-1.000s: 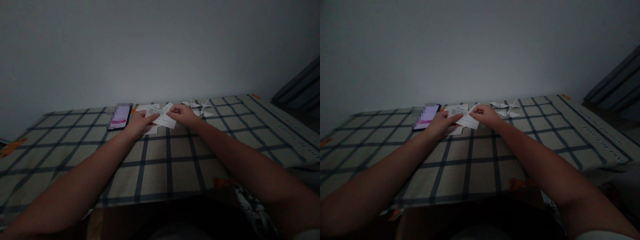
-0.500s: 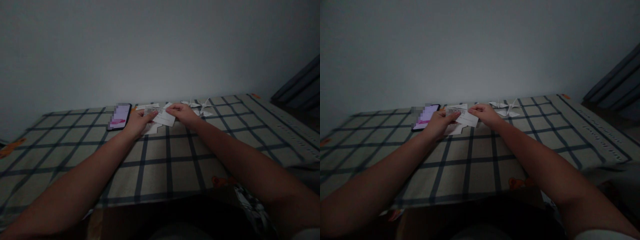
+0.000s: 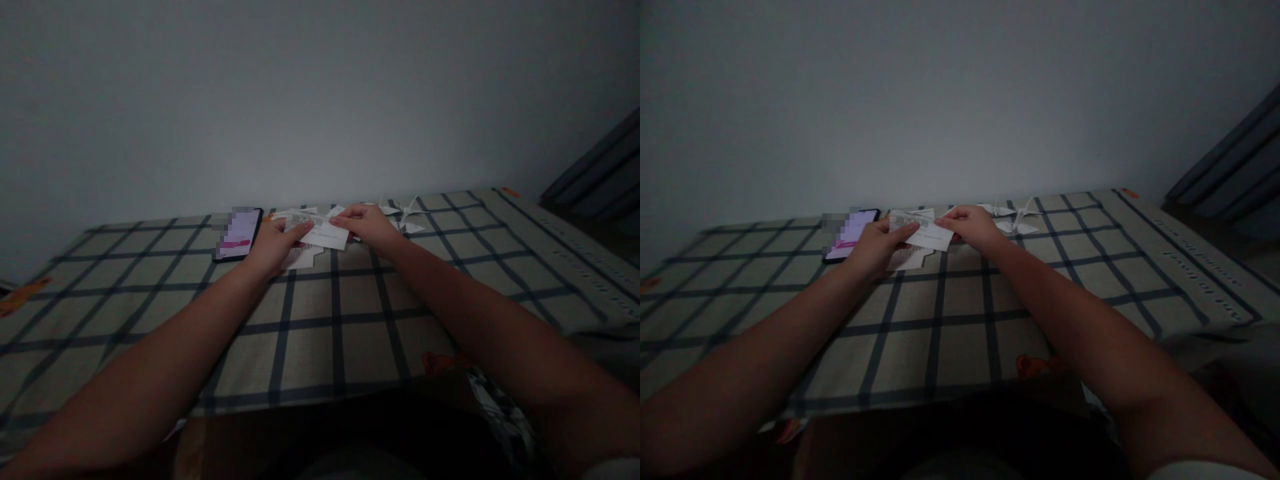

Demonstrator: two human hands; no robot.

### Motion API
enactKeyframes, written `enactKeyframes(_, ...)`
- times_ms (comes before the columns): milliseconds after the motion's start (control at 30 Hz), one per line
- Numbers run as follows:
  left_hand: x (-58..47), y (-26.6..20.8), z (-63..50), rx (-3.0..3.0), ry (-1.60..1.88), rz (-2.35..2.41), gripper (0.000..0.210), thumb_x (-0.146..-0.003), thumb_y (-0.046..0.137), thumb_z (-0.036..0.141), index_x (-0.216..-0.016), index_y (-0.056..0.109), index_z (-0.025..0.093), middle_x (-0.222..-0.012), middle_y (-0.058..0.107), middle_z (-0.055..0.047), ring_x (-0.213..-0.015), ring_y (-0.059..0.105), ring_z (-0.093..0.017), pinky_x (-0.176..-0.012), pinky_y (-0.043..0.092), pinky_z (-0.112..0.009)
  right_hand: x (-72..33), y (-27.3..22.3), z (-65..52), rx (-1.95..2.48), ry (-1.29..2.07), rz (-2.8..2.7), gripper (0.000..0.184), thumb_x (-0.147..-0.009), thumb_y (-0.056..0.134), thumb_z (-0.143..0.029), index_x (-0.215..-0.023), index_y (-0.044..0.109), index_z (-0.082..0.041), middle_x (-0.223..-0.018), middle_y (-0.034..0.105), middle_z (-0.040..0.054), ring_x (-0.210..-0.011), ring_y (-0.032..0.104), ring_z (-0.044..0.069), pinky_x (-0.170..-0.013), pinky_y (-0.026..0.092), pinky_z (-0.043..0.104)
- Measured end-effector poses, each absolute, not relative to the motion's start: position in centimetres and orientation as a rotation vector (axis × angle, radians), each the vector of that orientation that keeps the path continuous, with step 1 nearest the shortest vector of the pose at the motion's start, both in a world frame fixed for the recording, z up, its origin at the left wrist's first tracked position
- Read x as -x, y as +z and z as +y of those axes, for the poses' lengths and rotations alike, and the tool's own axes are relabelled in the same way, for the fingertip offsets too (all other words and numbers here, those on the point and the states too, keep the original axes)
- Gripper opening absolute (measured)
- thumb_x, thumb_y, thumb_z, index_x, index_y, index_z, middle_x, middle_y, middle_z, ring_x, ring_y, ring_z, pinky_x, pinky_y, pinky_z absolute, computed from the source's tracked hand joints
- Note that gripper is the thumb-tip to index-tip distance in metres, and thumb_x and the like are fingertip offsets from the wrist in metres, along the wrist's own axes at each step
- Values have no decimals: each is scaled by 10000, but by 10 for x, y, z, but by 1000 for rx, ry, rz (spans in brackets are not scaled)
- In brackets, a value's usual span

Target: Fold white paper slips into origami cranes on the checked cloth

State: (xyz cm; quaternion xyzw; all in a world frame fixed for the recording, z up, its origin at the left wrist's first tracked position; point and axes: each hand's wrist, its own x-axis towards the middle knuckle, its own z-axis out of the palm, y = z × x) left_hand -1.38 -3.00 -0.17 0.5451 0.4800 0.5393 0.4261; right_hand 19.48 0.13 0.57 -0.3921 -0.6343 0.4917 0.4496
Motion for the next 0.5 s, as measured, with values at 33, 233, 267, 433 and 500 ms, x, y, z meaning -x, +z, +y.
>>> enactKeyframes(33, 14, -2, -30, -1349, 1352, 1199, 404, -645, 849, 496, -840, 767, 151, -916, 770, -110, -775, 691, -210, -677, 527, -299, -195, 5, 2, 948, 1272, -1542, 186, -773, 774, -325, -794, 703, -155, -755, 709, 45, -623, 606, 112, -572, 507, 239)
enactKeyframes(233, 16, -5, -28, -1386, 1383, 1238, 388, -667, 837, 483, -847, 772, 146, -876, 770, -103, -755, 693, -210, -714, 541, -317, -194, 2, 6, 907, 1357, -1496, 131, -775, 773, -261, -764, 693, -158, -761, 714, 46, -669, 648, 129, -674, 562, 284)
enactKeyframes(267, 17, -6, -27, -1398, 1382, 1249, 392, -669, 835, 488, -851, 773, 146, -878, 771, -104, -753, 692, -210, -712, 540, -316, -194, 3, 6, 932, 1331, -1497, 141, -777, 774, -262, -750, 683, -158, -745, 707, 45, -653, 641, 127, -658, 558, 282)
enactKeyframes(433, 18, -5, -27, -1390, 1390, 1270, 401, -657, 838, 496, -842, 774, 147, -890, 771, -109, -755, 689, -211, -707, 536, -317, -192, 5, 1, 1062, 1228, -1490, 292, -789, 774, -350, -678, 567, -177, -634, 644, 23, -568, 582, 110, -547, 503, 244)
enactKeyframes(500, 16, -3, -30, -1371, 1375, 1237, 399, -649, 844, 488, -845, 773, 147, -901, 770, -107, -754, 687, -208, -704, 532, -312, -193, 4, 1, 1009, 1237, -1506, 297, -802, 750, -375, -699, 548, -184, -650, 640, 12, -581, 584, 109, -543, 485, 232)
